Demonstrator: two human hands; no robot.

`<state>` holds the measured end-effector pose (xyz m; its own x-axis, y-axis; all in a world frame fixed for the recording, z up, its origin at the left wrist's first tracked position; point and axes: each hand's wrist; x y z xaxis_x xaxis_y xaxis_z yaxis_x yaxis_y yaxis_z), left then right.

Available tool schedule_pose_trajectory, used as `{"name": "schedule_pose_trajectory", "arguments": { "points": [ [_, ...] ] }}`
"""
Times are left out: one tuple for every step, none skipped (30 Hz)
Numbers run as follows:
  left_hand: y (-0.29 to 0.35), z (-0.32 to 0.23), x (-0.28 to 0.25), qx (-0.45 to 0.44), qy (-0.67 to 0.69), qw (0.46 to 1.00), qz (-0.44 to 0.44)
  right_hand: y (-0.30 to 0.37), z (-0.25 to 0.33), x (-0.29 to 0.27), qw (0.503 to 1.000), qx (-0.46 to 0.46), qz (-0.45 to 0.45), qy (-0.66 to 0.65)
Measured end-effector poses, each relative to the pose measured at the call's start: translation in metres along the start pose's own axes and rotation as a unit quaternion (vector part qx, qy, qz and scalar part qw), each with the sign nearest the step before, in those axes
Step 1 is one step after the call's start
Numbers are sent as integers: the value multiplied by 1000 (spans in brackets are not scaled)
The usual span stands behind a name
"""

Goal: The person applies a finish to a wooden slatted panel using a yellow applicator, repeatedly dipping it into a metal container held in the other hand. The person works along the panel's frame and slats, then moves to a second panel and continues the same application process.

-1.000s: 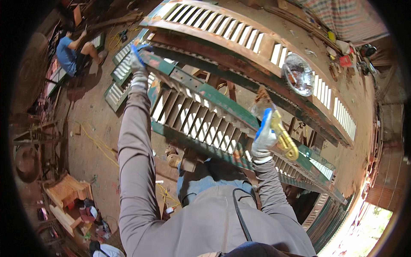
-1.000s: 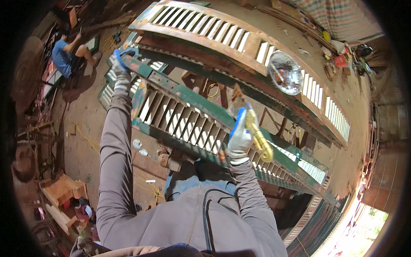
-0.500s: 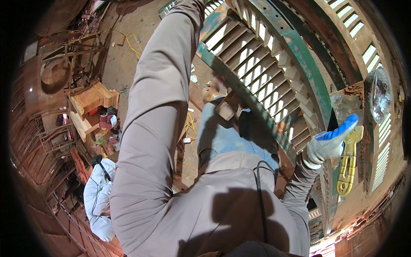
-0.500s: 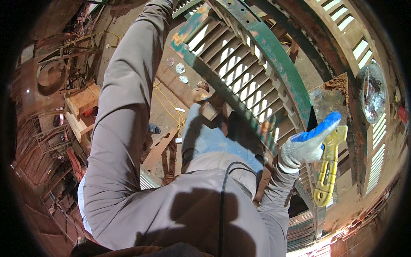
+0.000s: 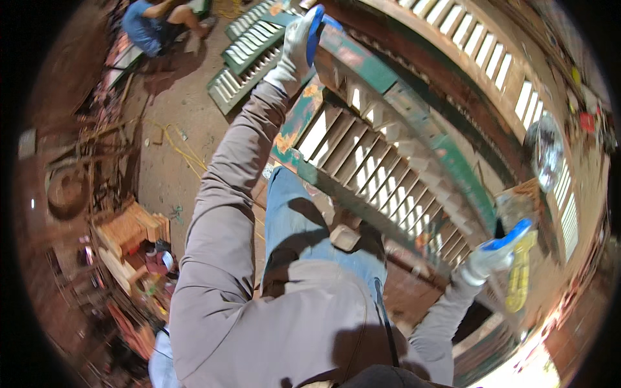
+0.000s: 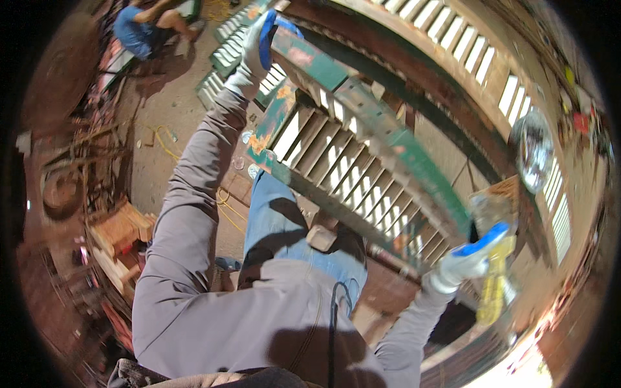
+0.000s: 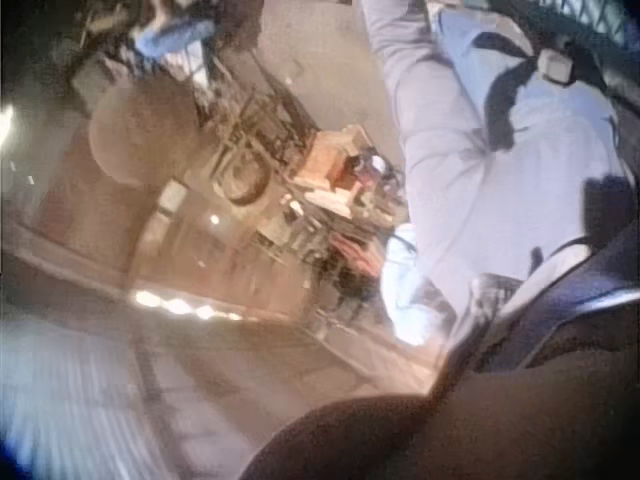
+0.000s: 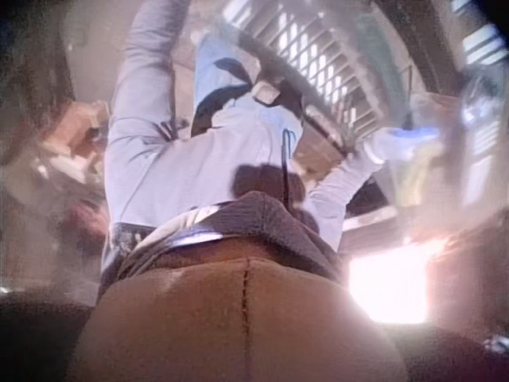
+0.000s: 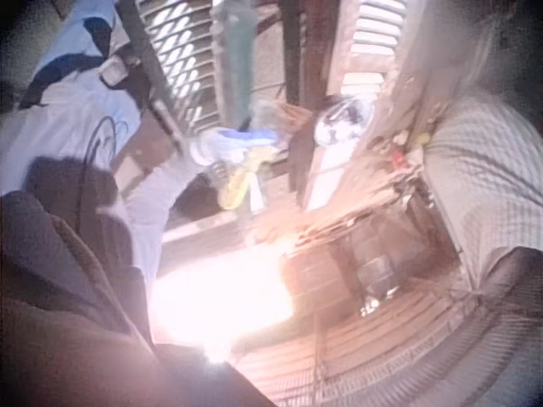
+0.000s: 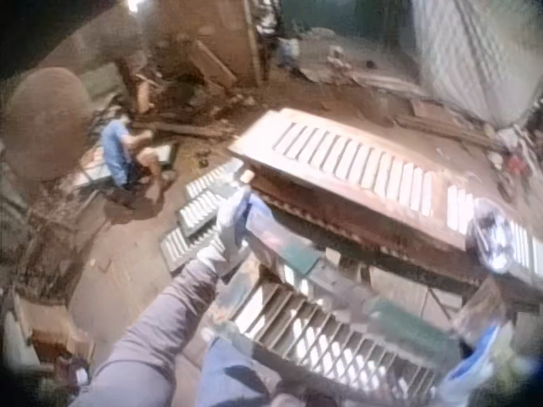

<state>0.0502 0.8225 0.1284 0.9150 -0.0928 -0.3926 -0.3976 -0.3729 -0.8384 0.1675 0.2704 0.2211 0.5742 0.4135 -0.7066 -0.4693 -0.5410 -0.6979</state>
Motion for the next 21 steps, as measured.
{"name": "schedule_pose_trajectory", "arguments": {
  "points": [
    [1, 2, 5, -198, 188, 960, 61, -2, -4, -4, 1000, 4, 14, 5],
    [-2, -2, 12, -393, 355, 839, 123, -6, -7, -8, 1000, 5, 28, 11],
    [-21, -4, 25, -548, 494, 651, 178, -11, -10, -18, 999, 8, 43, 25],
    [-39, -38, 15, -591, 435, 659, 164, -6, 4, -30, 995, 7, 37, 95],
    [-34, -35, 11, -493, 518, 675, 182, -15, 13, -35, 990, -11, 16, 143],
    [-35, -32, 14, -374, 597, 683, 194, -19, 20, -40, 994, 56, -20, 90],
    [-26, -37, 24, -376, 556, 727, 148, -26, 28, -43, 990, 117, -66, 34],
    [-16, -36, 30, -383, 499, 771, 98, -35, 64, -52, 992, 82, -21, 98],
    [-6, -33, 33, -391, 431, 812, 45, -43, 100, -58, 987, 41, 14, 154],
    [-14, -52, 27, -429, 478, 767, 18, -40, 126, -59, 997, 65, -35, 1],
    [-21, -63, 21, -447, 475, 758, 23, -47, 171, -54, 944, 252, -78, -196],
    [-26, -66, 17, -468, 470, 748, 25, -57, 215, -49, 813, 415, -197, -357],
    [-27, -63, 16, -474, 485, 735, 26, -86, 263, -50, 855, 364, -110, -354],
    [-21, -57, 18, -481, 496, 723, 27, -110, 295, -51, 885, 312, -19, -345],
    [-8, -41, 27, -490, 515, 703, 19, -120, 303, -43, 946, 176, 31, -272],
    [-8, -42, 23, -494, 529, 689, 36, -121, 307, -33, 979, 48, 79, -179],
    [-7, -47, 20, -486, 529, 695, 45, -122, 310, -23, 986, 12, 84, -145],
    [-7, -46, 14, -477, 525, 703, 52, -123, 317, -14, 989, -24, 87, -115],
    [-7, -47, 11, -467, 542, 697, 50, -126, 328, -8, 991, -48, 102, -75],
    [-6, -52, 7, -483, 552, 678, 49, -134, 334, -4, 989, -77, 104, -70],
    [-4, -50, 3, -487, 548, 678, 59, -140, 340, -3, 984, -108, 132, -49]
  ]
}}
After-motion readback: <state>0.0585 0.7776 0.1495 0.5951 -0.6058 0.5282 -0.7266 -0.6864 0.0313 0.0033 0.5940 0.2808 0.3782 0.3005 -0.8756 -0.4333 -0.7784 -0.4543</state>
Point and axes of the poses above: each hand's wrist, its own y-axis away from the middle knuckle, its own x-axis out of the palm, z = x × y, and after that the axes turned 9 degrees about -x, right-handed
